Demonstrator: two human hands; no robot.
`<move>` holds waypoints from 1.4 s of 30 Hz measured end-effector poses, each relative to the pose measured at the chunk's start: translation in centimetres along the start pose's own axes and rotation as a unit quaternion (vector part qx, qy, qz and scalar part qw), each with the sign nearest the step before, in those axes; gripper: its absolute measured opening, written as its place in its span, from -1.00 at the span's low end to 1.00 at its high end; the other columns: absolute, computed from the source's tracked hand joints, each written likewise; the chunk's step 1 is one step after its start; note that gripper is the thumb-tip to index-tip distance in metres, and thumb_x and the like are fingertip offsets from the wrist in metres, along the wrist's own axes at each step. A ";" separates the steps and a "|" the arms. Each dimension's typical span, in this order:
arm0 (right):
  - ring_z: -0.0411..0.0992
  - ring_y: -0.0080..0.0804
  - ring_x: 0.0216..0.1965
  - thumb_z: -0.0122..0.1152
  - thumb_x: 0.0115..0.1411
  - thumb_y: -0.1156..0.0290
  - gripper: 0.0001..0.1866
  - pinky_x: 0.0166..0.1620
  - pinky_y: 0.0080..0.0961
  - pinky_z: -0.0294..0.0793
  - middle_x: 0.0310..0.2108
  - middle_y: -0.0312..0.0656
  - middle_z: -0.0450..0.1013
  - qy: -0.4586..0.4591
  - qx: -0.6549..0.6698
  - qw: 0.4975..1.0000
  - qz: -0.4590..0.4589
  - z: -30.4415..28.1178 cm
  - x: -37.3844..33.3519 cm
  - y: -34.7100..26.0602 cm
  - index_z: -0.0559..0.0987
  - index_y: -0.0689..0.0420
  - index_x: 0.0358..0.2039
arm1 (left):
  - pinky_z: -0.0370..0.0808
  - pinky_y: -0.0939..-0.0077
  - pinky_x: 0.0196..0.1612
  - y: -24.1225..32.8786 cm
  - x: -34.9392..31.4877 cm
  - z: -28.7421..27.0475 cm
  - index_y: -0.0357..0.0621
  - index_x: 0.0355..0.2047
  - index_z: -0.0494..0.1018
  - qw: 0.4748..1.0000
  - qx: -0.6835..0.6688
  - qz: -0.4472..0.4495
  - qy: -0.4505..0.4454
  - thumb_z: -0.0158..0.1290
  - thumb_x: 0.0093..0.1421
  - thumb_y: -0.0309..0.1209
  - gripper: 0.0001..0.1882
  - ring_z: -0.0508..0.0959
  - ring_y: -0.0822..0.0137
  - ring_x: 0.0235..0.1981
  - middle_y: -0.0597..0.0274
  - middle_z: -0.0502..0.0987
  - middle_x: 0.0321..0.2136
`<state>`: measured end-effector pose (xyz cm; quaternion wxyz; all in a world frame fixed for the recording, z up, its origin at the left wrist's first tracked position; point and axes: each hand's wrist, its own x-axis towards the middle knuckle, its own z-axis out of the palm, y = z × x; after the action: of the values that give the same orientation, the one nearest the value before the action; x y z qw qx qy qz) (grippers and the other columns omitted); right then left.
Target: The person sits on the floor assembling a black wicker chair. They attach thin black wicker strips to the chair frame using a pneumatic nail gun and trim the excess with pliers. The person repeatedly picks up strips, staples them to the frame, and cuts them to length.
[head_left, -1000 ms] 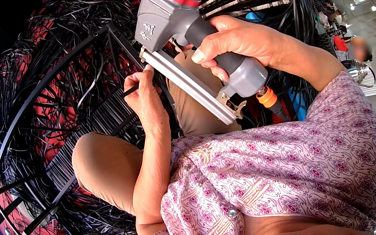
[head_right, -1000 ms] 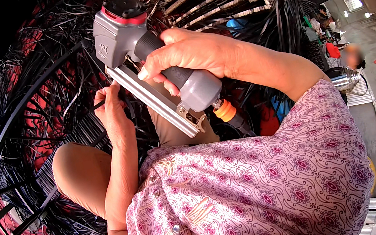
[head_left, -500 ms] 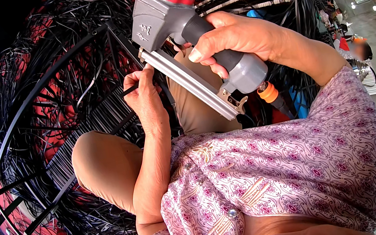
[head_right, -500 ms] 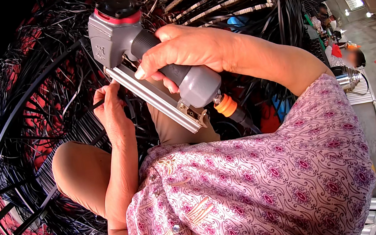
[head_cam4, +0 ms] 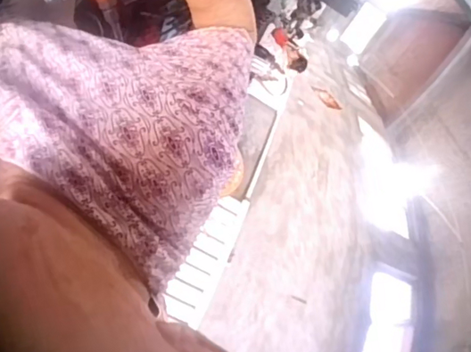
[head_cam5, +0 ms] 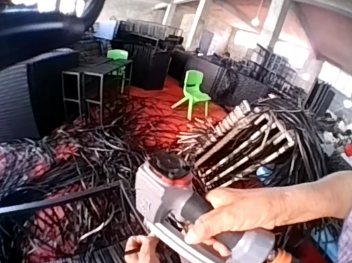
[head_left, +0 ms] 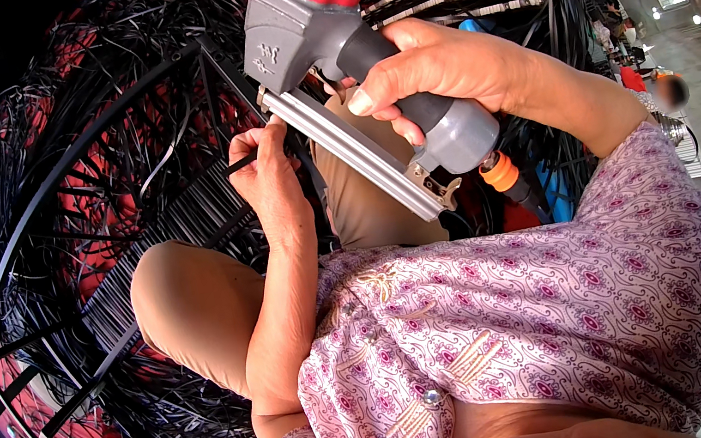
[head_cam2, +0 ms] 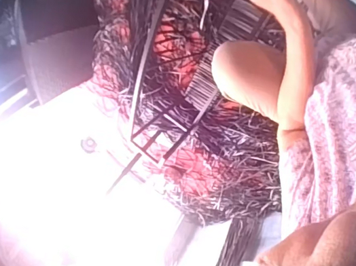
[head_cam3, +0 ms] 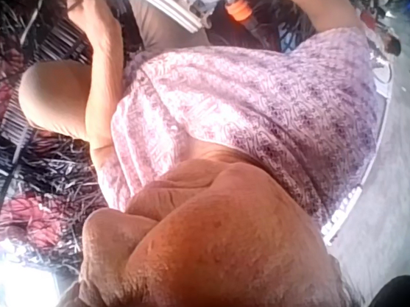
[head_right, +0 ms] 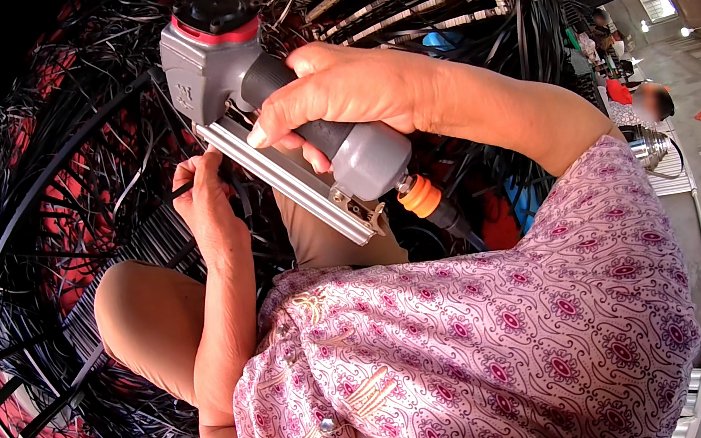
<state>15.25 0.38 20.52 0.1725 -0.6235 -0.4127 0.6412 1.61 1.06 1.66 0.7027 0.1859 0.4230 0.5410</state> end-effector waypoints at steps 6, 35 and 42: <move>0.41 -0.63 -0.65 0.27 0.13 0.34 -0.80 -0.55 -0.68 0.42 -0.59 -0.35 0.38 0.004 -0.030 0.999 -0.014 0.2 0.0 0.1 0.47 0.19 -0.39 | 0.24 0.72 -0.55 0.1 0.1 -0.1 -0.04 -0.54 0.29 1.000 0.008 -0.003 0.001 0.20 0.10 -0.37 -0.74 0.25 0.66 -0.63 0.51 0.32 -0.63; 0.40 -0.62 -0.66 0.29 0.09 0.32 -0.75 -0.55 -0.67 0.42 -0.59 -0.33 0.38 -0.014 -0.062 0.998 0.009 0.1 0.2 -0.4 0.48 0.22 -0.37 | 0.25 0.72 -0.52 0.0 0.1 -0.6 -0.06 -0.54 0.38 1.000 0.016 -0.008 -0.008 0.18 0.12 -0.38 -0.81 0.26 0.65 -0.64 0.51 0.36 -0.62; 0.37 -0.65 -0.67 0.27 0.10 0.32 -0.77 -0.57 -0.68 0.37 -0.61 -0.35 0.36 -0.019 -0.112 0.993 0.032 -0.2 0.9 -0.5 0.50 0.22 -0.41 | 0.27 0.71 -0.54 -1.1 0.6 -1.0 -0.07 -0.54 0.33 1.000 0.010 0.009 -0.015 0.21 0.10 -0.36 -0.75 0.28 0.65 -0.63 0.49 0.36 -0.63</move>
<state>15.11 1.36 20.31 0.0734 -0.6394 -0.4650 0.6079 1.47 1.06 0.04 0.7022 0.2048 0.4159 0.5403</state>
